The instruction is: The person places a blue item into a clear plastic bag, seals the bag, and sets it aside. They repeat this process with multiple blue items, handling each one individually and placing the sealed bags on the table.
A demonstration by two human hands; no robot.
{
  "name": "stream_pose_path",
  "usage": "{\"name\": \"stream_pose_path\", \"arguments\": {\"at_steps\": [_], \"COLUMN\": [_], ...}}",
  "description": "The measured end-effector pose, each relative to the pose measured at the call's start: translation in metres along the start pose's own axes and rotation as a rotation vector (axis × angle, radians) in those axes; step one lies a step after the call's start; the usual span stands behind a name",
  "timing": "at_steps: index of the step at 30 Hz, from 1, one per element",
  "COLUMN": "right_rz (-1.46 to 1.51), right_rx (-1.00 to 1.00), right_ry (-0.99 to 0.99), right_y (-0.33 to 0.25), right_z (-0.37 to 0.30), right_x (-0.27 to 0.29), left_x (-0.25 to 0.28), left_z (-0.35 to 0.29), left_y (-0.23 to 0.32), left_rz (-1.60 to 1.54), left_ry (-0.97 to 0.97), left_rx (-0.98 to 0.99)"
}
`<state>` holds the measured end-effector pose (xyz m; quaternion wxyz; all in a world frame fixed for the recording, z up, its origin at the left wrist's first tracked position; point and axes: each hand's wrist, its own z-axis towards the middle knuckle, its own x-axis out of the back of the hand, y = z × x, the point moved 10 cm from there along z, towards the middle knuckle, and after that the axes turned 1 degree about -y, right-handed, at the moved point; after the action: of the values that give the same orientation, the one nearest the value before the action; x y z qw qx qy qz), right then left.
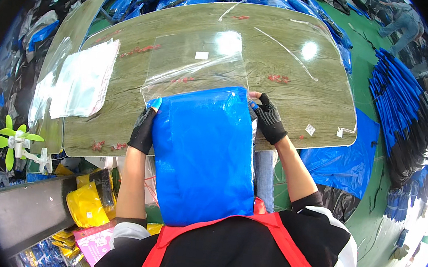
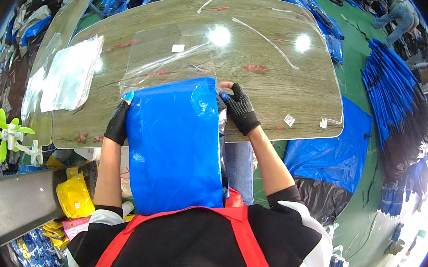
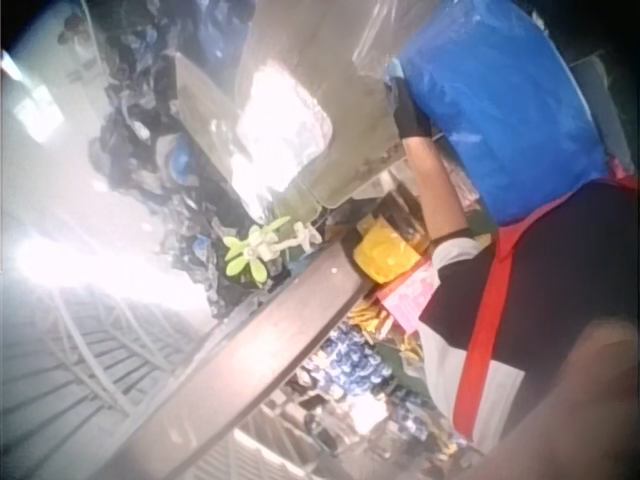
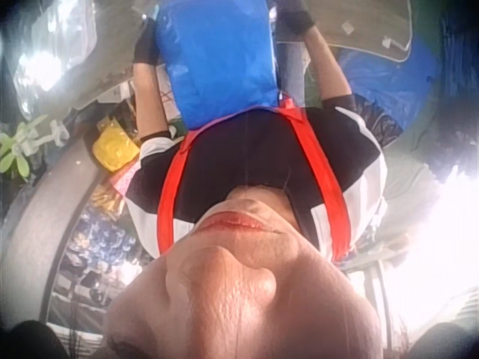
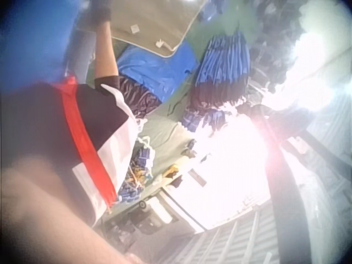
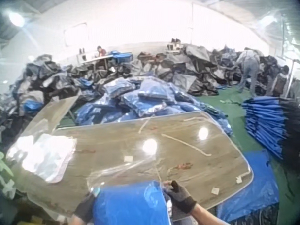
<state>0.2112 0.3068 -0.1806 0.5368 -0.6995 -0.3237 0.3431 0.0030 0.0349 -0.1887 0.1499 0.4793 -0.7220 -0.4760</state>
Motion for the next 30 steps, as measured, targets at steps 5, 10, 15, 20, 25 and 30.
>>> {"name": "stream_pose_path", "arguments": {"at_steps": [5,10,15,20,25,30], "right_rz": [-0.638,-0.161,-0.174,0.298,0.011,-0.687], "right_rx": [0.110,-0.103,-0.129,-0.123,-0.068,-0.331], "right_ry": [-0.153,-0.261,-0.173,-0.107,0.107,0.020], "right_y": [-0.028,-0.023,-0.017,-0.050,-0.046,-0.016], "right_z": [-0.028,-0.046,-0.030,-0.086,-0.132,-0.118], "right_x": [-0.003,0.015,0.002,-0.023,-0.002,0.033], "left_x": [-0.003,-0.023,-0.045,-0.042,-0.052,-0.069], "left_z": [-0.023,-0.037,-0.042,-0.071,-0.091,-0.091], "left_y": [0.005,-0.002,0.000,0.003,-0.033,-0.018], "left_rz": [0.245,0.260,0.374,0.554,0.373,1.117], "left_ry": [0.044,-0.030,-0.075,-0.193,-0.152,-0.012], "left_rx": [-0.047,-0.054,-0.104,-0.206,-0.174,-0.015]}}
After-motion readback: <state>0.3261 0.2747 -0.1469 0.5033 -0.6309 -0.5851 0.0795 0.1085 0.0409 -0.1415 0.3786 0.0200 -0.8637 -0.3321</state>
